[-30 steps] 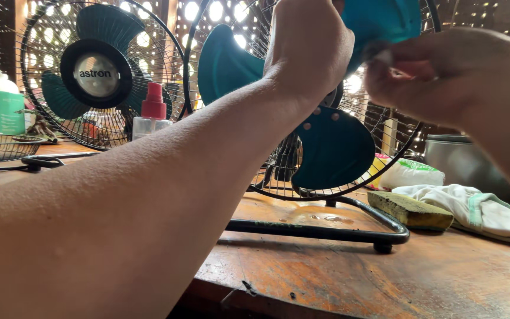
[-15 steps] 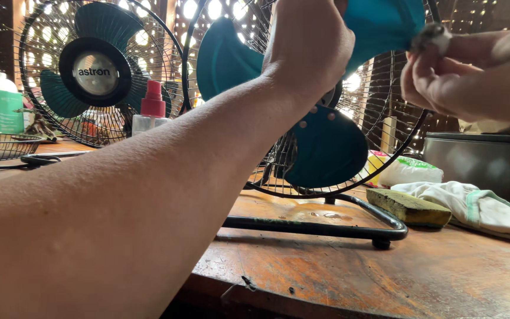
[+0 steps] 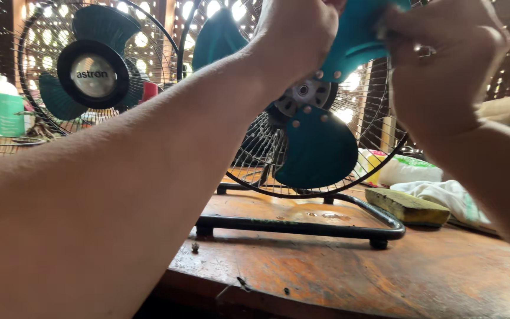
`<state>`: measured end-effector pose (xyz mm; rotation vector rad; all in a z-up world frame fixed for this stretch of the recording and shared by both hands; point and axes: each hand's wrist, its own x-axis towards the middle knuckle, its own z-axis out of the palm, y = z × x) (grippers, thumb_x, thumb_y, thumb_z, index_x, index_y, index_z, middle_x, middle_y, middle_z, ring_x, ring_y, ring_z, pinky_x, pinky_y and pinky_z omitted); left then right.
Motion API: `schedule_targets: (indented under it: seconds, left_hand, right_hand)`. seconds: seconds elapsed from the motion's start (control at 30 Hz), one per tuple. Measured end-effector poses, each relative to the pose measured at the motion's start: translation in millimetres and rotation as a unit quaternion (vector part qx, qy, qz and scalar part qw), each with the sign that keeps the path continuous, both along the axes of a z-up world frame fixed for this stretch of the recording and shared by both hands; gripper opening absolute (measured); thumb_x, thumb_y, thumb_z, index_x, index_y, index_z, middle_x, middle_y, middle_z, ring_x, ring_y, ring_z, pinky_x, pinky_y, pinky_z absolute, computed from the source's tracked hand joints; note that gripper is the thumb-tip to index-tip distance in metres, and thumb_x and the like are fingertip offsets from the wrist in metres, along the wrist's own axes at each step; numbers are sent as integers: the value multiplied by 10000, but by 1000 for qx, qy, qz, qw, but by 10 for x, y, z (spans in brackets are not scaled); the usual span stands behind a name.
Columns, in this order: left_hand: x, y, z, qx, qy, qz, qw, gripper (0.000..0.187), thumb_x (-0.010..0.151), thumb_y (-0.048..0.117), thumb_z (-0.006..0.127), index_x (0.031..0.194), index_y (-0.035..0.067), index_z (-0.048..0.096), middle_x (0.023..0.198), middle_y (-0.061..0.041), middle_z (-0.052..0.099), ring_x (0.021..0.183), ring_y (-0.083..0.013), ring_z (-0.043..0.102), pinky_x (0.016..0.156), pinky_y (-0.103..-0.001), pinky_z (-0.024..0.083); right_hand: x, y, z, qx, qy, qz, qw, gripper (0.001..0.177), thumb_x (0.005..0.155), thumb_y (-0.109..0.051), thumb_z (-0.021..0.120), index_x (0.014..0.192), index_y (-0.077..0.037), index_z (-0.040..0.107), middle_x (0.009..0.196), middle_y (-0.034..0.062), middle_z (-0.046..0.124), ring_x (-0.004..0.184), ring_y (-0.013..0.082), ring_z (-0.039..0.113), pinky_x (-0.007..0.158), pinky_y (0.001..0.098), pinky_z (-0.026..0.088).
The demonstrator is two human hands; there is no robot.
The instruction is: The person cleans a teal table fan by wiping the blades and motor housing with a cloth and sponge, then sprays a liquid onto the fan cage and wipes it. The person handles the fan blades, motor housing, and cage while using a spray bottle, cloth, and sponge.
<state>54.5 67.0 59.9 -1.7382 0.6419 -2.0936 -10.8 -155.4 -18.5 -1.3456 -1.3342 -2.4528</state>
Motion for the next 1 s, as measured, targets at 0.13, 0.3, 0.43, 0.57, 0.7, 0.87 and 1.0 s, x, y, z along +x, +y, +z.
schedule_targets:
  seconds: [0.13,0.3,0.43,0.57,0.7,0.87,1.0]
  left_hand:
    - [-157,-41,-223,-129,277,-427,851,164,1003,134,545,947,124,699,784,9,692,688,-85,720,548,-284,583]
    - [-318,26,-220,-86,141,-23,986,145,945,243,687,963,103,717,776,-38,688,693,-171,681,605,-352,523]
    - [-191,26,-143,23,-50,217,975,158,808,228,763,914,116,725,860,-34,688,791,-201,679,621,-371,517]
    - [-133,155,-170,-23,-30,87,995,235,832,92,727,1064,77,690,804,-39,698,684,-167,690,564,-334,524]
    - [-126,153,-208,-88,180,-132,971,181,949,147,637,1118,81,651,781,-20,714,598,-106,722,509,-272,548]
    - [-331,100,-237,-199,369,-448,789,187,1003,232,578,1065,90,682,721,-52,784,513,-115,761,419,-279,560]
    - [-703,122,-331,-209,248,-384,864,268,1009,327,613,996,87,733,694,-62,760,530,-112,755,461,-282,578]
  right_hand:
    - [-73,202,-165,-36,58,24,997,148,1006,92,746,992,-43,805,971,115,750,870,192,702,743,316,550]
    - [-293,417,-38,-67,62,69,993,227,981,153,663,1072,-12,789,1066,119,756,977,180,736,834,276,602]
    - [-306,430,49,-33,41,77,996,203,1008,155,676,1052,-9,787,1069,108,765,970,175,752,846,297,600]
    - [-267,532,-117,-72,44,24,996,184,949,114,653,1020,-8,772,1024,125,732,966,186,712,847,307,571]
    - [-175,452,88,15,110,52,992,173,1054,77,604,1067,-17,749,1022,87,739,936,163,716,816,285,549]
    - [-37,373,133,5,32,6,999,65,1025,49,711,1032,-1,751,950,110,714,867,189,683,764,314,527]
    - [-191,378,-12,-57,38,15,998,221,1000,134,714,1163,-5,771,1093,121,727,1002,174,695,868,295,567]
